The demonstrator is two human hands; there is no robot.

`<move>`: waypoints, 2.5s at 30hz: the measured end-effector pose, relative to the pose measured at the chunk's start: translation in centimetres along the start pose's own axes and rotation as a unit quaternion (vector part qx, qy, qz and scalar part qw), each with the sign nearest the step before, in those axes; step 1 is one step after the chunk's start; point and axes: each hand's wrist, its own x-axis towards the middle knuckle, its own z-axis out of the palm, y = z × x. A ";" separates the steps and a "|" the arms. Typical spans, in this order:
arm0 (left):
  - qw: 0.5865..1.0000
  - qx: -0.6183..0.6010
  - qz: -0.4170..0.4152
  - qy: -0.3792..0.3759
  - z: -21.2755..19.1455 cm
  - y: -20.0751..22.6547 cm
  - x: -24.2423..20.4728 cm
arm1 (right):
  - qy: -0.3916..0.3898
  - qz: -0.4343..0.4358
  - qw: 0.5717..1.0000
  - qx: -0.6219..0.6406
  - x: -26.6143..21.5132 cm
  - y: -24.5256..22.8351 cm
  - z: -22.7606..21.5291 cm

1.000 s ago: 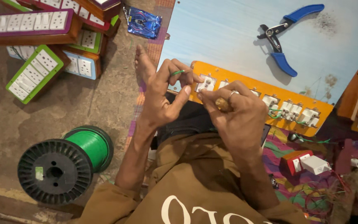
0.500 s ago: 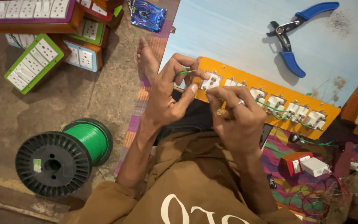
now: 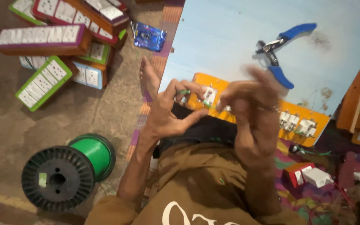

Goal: The person sits on the floor and connects green wires to a row of white switches mounted on an orange board. They use a screwdriver to tighten terminals and wire cutters to trim excess wire, repeating the process for each switch.

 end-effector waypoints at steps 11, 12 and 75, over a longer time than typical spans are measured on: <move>0.965 0.236 -0.010 0.111 0.5 1.7 0.8 | 0.045 -0.310 0.942 -0.122 0.8 3.7 2.2; 0.980 0.170 -0.070 0.077 0.8 1.6 0.8 | 0.048 -0.316 0.937 -0.140 1.0 3.3 2.1; 0.955 0.274 0.069 -0.090 26.8 3.1 2.1 | 0.414 -0.183 0.840 -0.299 -10.1 3.4 -18.2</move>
